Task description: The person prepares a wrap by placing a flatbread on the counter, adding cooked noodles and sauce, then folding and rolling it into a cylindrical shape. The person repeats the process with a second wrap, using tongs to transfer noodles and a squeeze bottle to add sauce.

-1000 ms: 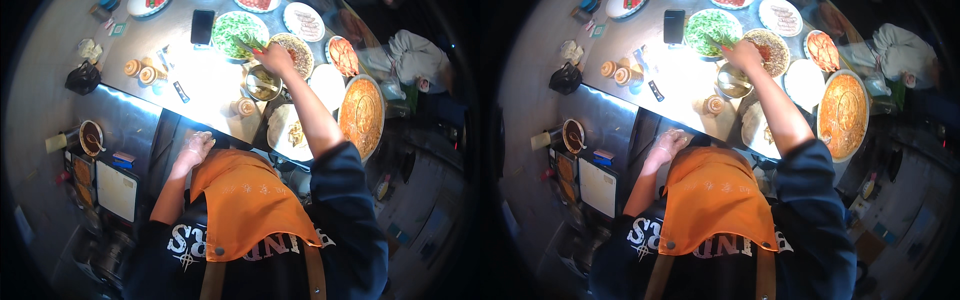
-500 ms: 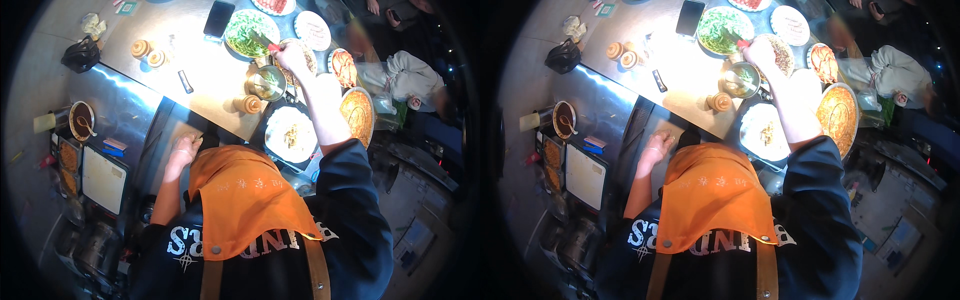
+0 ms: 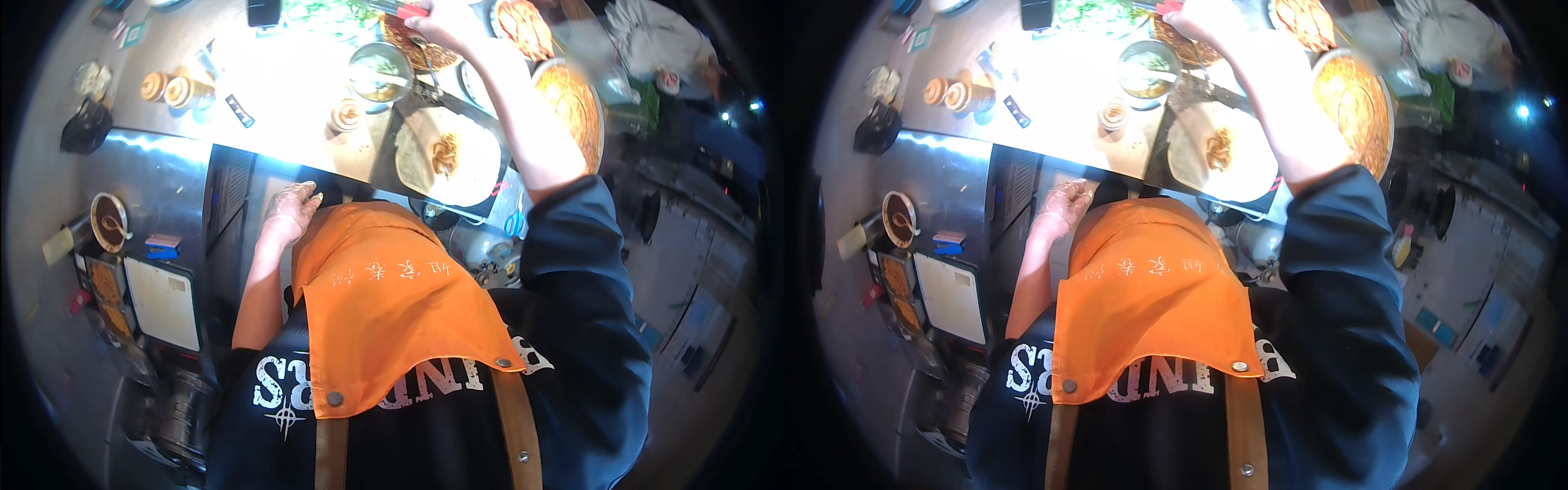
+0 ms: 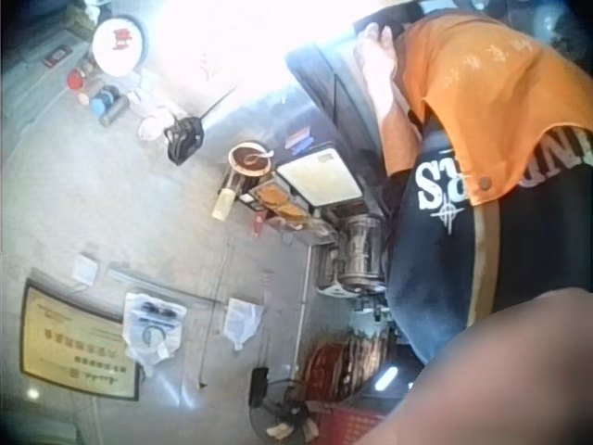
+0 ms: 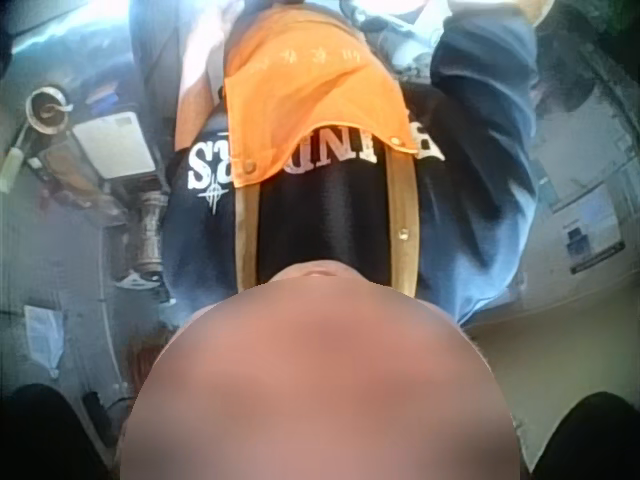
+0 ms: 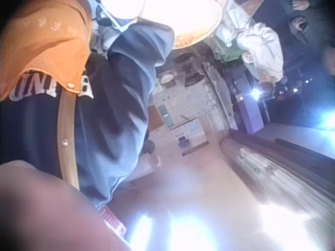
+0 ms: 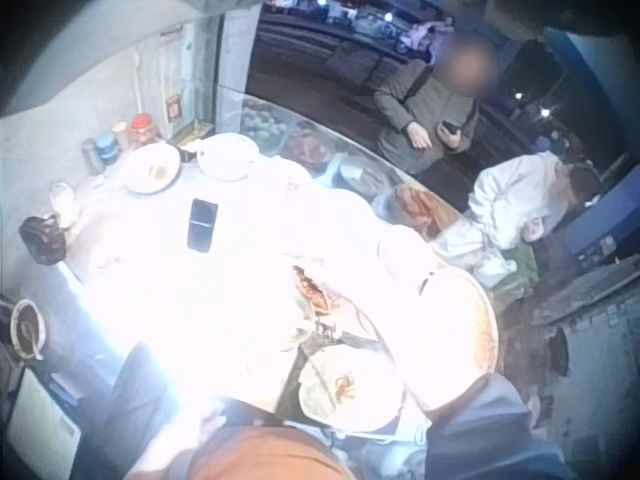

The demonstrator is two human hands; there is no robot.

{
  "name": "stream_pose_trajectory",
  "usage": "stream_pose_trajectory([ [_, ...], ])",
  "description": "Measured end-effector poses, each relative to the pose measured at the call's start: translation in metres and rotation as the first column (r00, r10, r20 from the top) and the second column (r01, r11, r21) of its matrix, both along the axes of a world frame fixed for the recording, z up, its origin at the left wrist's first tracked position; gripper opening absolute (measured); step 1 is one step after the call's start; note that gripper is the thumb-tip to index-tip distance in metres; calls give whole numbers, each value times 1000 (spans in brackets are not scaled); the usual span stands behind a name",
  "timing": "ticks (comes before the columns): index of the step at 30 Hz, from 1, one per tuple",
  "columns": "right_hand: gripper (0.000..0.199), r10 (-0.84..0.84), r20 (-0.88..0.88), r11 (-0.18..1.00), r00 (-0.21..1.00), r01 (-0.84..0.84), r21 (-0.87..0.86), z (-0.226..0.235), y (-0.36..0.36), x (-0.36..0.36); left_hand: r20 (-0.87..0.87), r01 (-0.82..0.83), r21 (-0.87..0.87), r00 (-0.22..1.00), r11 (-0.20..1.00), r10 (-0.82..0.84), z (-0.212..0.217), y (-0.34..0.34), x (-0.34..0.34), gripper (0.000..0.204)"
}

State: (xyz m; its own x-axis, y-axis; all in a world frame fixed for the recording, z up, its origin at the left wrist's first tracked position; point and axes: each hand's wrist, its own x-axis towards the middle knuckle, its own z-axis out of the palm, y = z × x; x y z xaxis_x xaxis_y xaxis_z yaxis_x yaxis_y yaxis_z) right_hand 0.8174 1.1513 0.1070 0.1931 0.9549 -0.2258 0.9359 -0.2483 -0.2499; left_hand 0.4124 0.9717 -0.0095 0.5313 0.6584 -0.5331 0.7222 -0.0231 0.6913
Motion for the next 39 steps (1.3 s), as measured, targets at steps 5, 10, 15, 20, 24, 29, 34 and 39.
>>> stream_pose_trajectory([
  [5,37,-204,-96,978,974,199,-63,55,-154,67,86,314,140,941,939,-327,9,3,75,31],
  [10,33,-503,-243,862,829,463,-205,41,-326,61,214,440,58,871,896,-442,14,6,186,26],
  [15,43,-566,-154,823,810,565,-58,-29,-398,20,247,426,172,854,888,-458,-26,-5,268,23],
  [20,49,-595,-139,797,792,603,21,-35,-439,18,108,369,326,900,870,-422,-39,-6,276,22],
  [24,47,-433,-76,867,898,438,237,-60,-441,16,65,392,-135,920,910,-387,-12,-7,227,27],
  [29,51,-423,-112,878,899,437,193,-76,-467,20,-160,168,52,974,984,-157,6,-35,113,36],
  [34,51,-315,-202,907,927,357,223,-56,-469,45,-270,-252,-105,938,962,217,2,-65,28,38],
  [39,42,-510,-341,785,790,589,191,-62,-393,102,-279,-282,-50,925,958,258,1,-74,-4,38],
])
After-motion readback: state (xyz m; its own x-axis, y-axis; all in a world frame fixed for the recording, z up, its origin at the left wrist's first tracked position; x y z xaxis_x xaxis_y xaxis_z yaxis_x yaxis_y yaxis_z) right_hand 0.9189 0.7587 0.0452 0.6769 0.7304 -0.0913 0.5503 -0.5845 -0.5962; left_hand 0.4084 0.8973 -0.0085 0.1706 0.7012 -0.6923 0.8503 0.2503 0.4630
